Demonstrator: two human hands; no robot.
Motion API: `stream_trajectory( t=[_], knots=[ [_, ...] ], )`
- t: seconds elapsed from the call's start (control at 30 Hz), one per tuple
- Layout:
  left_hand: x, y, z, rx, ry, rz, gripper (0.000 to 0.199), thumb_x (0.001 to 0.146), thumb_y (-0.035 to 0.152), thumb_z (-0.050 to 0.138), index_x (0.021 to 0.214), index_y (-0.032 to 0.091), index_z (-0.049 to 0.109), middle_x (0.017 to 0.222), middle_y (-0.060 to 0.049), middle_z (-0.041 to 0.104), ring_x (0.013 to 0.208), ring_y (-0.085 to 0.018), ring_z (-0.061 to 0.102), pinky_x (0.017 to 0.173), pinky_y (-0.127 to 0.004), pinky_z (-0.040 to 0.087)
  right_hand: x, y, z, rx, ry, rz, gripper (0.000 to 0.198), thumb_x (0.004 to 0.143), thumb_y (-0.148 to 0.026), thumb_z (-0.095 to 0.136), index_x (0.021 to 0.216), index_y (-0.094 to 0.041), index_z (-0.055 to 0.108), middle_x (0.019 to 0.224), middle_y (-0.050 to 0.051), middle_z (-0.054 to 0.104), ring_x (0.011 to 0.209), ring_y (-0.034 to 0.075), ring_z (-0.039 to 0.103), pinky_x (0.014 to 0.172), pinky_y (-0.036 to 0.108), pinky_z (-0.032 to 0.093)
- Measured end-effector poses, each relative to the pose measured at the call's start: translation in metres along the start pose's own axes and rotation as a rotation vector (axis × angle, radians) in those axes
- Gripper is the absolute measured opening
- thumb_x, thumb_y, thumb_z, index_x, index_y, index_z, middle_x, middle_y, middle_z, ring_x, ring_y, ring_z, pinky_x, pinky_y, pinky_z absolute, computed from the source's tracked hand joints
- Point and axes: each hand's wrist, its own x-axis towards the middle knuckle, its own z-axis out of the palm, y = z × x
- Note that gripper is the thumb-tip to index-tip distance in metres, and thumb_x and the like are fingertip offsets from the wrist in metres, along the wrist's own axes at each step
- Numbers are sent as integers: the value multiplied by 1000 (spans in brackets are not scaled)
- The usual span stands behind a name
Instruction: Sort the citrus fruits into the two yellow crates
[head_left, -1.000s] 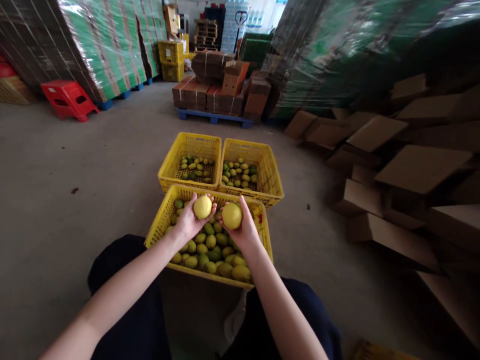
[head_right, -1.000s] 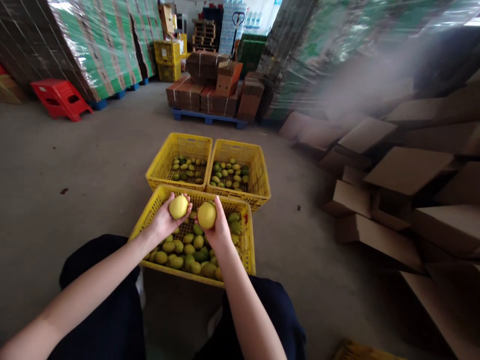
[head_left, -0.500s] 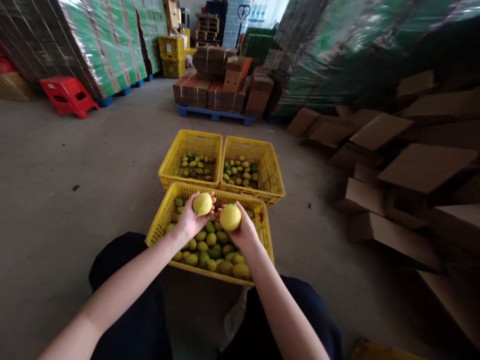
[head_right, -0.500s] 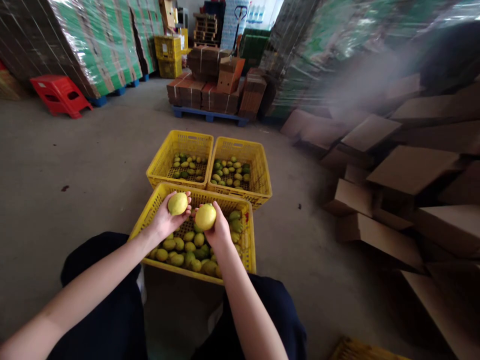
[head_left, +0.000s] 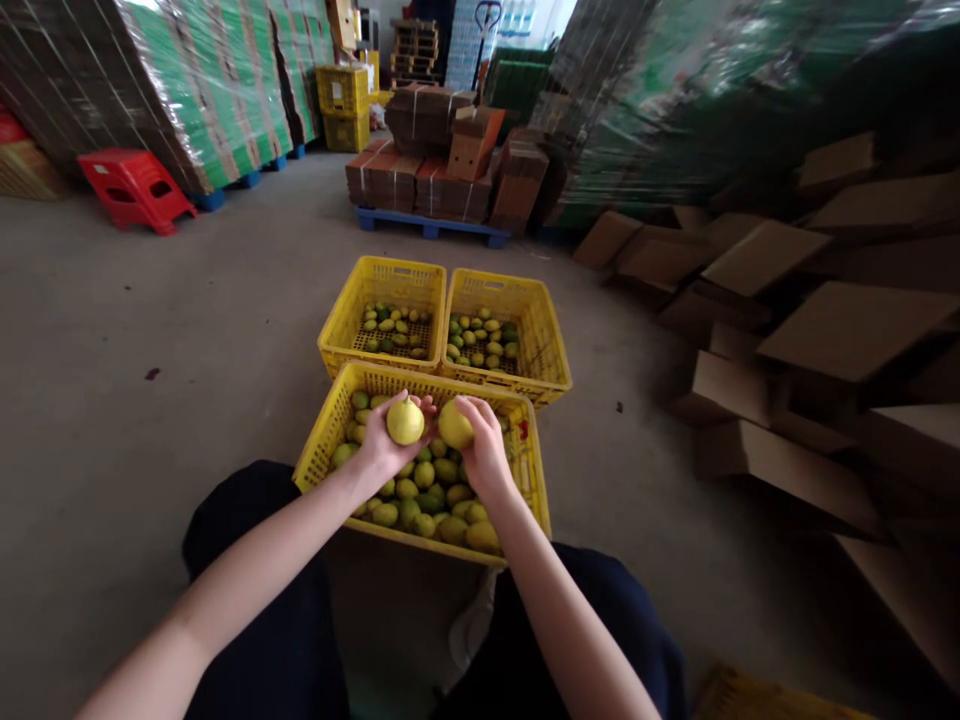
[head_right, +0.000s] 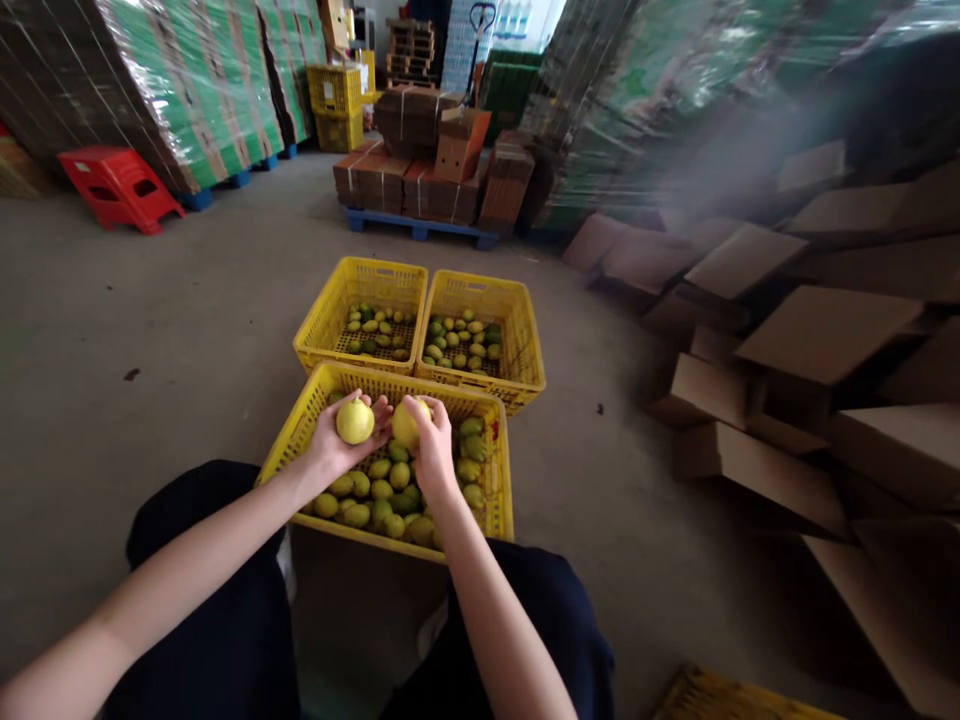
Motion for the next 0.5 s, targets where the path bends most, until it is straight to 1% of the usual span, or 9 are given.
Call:
stream_trajectory(
  t=[0.07,0.1,0.2,0.23,0.3,0.33,0.4,0.43,0.5],
  knots=[
    [-1,-6,-1,12,-46,-8,14,82,18,50,77,16,63,80,-7,71,78,-20,69,75,-37,56,-4,8,2,-179,3,-238,37,64,-38,78,94,-24,62,88,-2,64,80,15,59,75,26,52],
    [0,-9,-1,22,-84,6,17,80,17,50,85,16,66,83,-7,71,82,-21,69,77,-38,56,-6,11,4,-275,-26,-327,40,67,-39,77,100,-25,61,97,0,64,89,17,59,84,30,50],
    [3,-13,-3,49,-172,74,38,76,15,47,109,16,66,87,-6,71,85,-21,68,78,-34,55,-11,20,6,-559,-189,-518,46,76,-44,68,116,-26,59,124,8,55,117,25,51,105,45,39],
    [4,-13,-4,55,-169,88,41,77,15,46,114,15,64,87,-6,71,83,-20,68,76,-31,55,-12,22,6,-653,-246,-579,49,75,-46,68,119,-25,58,131,11,50,125,28,46,109,49,35],
    [6,-10,-4,81,-107,77,40,80,17,45,116,14,63,82,-4,70,72,-18,67,66,-27,54,-12,25,6,-807,-326,-708,57,72,-47,71,122,-23,58,142,14,41,135,34,35,112,54,28],
    [6,-9,-5,103,-79,56,38,82,19,45,116,14,63,78,-3,69,65,-16,65,60,-26,52,-12,26,6,-859,-343,-769,59,70,-47,73,122,-23,59,143,14,39,137,35,31,113,55,27],
    [5,-5,-5,140,-78,4,37,86,28,44,114,14,64,73,-3,67,57,-15,62,52,-25,49,-14,26,6,-889,-338,-860,56,70,-46,75,119,-23,61,140,15,42,136,36,33,113,56,27],
    [4,-3,-5,147,-107,-15,39,87,33,43,113,13,64,74,-4,68,57,-16,62,52,-26,49,-16,26,6,-870,-322,-882,53,70,-44,75,116,-24,63,135,14,46,133,35,37,112,56,29],
    [3,1,-3,143,-181,-32,43,88,41,41,110,13,65,81,-8,69,66,-19,66,59,-29,53,-21,22,6,-779,-276,-878,50,65,-40,79,111,-26,66,123,12,53,124,34,46,107,54,36]
  ],
)
